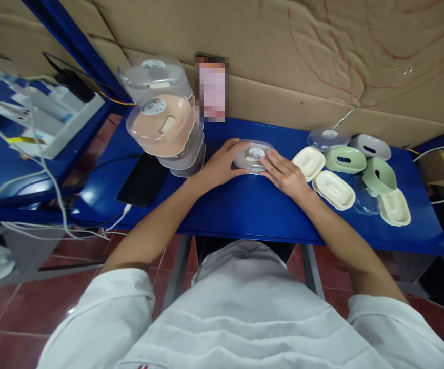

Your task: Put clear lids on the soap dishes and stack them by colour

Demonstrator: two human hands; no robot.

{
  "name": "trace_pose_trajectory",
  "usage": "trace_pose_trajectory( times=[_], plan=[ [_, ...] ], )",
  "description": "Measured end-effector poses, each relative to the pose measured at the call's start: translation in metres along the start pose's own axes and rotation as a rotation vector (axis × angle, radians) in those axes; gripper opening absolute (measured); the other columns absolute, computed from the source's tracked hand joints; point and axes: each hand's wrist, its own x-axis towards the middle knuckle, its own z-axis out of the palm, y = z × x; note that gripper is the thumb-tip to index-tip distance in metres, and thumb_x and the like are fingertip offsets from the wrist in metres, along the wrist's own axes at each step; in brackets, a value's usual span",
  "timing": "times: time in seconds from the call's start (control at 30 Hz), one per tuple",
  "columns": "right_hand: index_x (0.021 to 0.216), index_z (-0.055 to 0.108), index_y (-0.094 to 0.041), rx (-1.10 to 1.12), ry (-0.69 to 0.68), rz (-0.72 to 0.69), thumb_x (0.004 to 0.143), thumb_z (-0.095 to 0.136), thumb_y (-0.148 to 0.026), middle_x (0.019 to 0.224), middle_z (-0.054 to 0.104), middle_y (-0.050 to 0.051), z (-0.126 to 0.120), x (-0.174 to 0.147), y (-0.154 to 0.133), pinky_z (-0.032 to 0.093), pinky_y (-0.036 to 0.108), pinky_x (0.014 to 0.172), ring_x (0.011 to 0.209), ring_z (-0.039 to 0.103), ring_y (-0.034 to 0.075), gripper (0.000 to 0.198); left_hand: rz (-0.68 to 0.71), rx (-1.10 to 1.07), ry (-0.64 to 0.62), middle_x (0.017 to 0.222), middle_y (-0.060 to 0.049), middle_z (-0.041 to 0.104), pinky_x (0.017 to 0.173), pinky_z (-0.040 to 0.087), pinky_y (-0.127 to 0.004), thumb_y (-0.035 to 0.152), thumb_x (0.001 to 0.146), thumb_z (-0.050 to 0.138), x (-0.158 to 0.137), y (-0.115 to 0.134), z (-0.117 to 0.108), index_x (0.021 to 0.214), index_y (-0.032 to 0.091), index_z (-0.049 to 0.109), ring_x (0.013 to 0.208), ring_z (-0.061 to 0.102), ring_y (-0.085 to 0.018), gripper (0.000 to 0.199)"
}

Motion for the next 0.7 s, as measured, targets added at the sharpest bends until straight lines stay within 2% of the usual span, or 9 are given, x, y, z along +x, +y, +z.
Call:
trace_pose_trajectory(
  times=[0.1,0.23,0.3,0.33,0.4,0.5,0.57,0.63,0.7],
  plan=[
    [0.157,0.058,-0.027,-0.001,-0.016,-0.001,0.112,0.047,-0.049,0.165,0.054,0.009,-0.001,0.002,-0.002,0.042,0.053,0.131,0.159,0.044,0.03,0.051,-0.001,-0.005,-0.001,0.169,-0.019,0.041,0.13,0.035,-0.057,0.05,0.092,0.081,0.0,-0.002,0.003,0.162,0.023,0.043,0.157,0.042,-0.036,0.084],
    [0.165,0.046,-0.027,-0.071,0.005,0.051,0.112,0.045,-0.044,0.171,0.046,0.01,-0.009,0.01,-0.001,0.029,0.062,0.134,0.163,0.035,0.033,0.056,0.055,0.013,0.086,0.179,-0.02,0.018,0.131,0.03,-0.062,0.055,0.098,0.071,-0.001,0.003,0.01,0.168,0.024,0.032,0.168,0.018,-0.041,0.085],
    [0.169,0.039,-0.023,-0.153,0.077,0.137,0.111,0.045,-0.045,0.175,0.038,0.014,-0.016,0.012,0.005,0.021,0.068,0.134,0.165,0.029,0.037,0.062,0.089,0.042,0.133,0.18,-0.02,0.012,0.131,0.03,-0.062,0.05,0.101,0.066,-0.002,0.009,0.01,0.167,0.024,0.033,0.169,0.015,-0.04,0.078],
    [0.169,0.038,-0.02,-0.194,0.115,0.198,0.111,0.044,-0.047,0.175,0.038,0.016,-0.019,0.012,0.008,0.022,0.07,0.132,0.165,0.03,0.039,0.064,0.1,0.058,0.144,0.18,-0.019,0.013,0.131,0.031,-0.062,0.046,0.103,0.064,-0.003,0.014,0.01,0.166,0.024,0.035,0.168,0.016,-0.04,0.073],
    [0.162,0.049,-0.015,-0.25,0.165,0.357,0.111,0.042,-0.051,0.164,0.051,0.022,-0.026,0.007,0.015,0.032,0.071,0.125,0.155,0.045,0.044,0.062,0.112,0.085,0.149,0.178,-0.019,0.02,0.131,0.032,-0.062,0.039,0.103,0.062,-0.004,0.022,0.008,0.164,0.024,0.039,0.166,0.023,-0.039,0.066],
    [0.136,0.071,-0.01,-0.271,0.12,0.581,0.111,0.04,-0.053,0.124,0.076,0.027,-0.034,-0.002,0.018,0.051,0.065,0.106,0.124,0.069,0.046,0.059,0.151,0.101,0.096,0.171,-0.018,0.036,0.129,0.036,-0.061,0.033,0.104,0.059,-0.008,0.034,0.008,0.161,0.024,0.045,0.16,0.036,-0.037,0.06],
    [0.131,0.074,-0.012,-0.178,0.053,0.575,0.111,0.04,-0.054,0.109,0.08,0.022,-0.039,-0.004,0.015,0.057,0.056,0.097,0.11,0.075,0.042,0.057,0.222,0.093,0.003,0.166,-0.017,0.046,0.128,0.039,-0.059,0.032,0.104,0.06,-0.01,0.039,0.011,0.161,0.024,0.046,0.156,0.043,-0.035,0.059],
    [0.137,0.071,-0.02,-0.003,0.041,0.46,0.113,0.036,-0.052,0.112,0.082,0.014,-0.045,-0.004,0.013,0.059,0.047,0.095,0.105,0.077,0.034,0.054,0.306,0.083,-0.112,0.165,-0.017,0.049,0.128,0.04,-0.058,0.036,0.103,0.064,-0.013,0.043,0.017,0.161,0.025,0.047,0.155,0.045,-0.035,0.061],
    [0.139,0.069,-0.024,0.077,0.111,0.397,0.114,0.031,-0.048,0.123,0.08,0.01,-0.054,-0.005,0.018,0.058,0.042,0.099,0.11,0.077,0.029,0.051,0.37,0.086,-0.205,0.166,-0.016,0.049,0.128,0.04,-0.058,0.041,0.101,0.069,-0.015,0.045,0.022,0.158,0.025,0.053,0.157,0.043,-0.036,0.061]
  ],
)
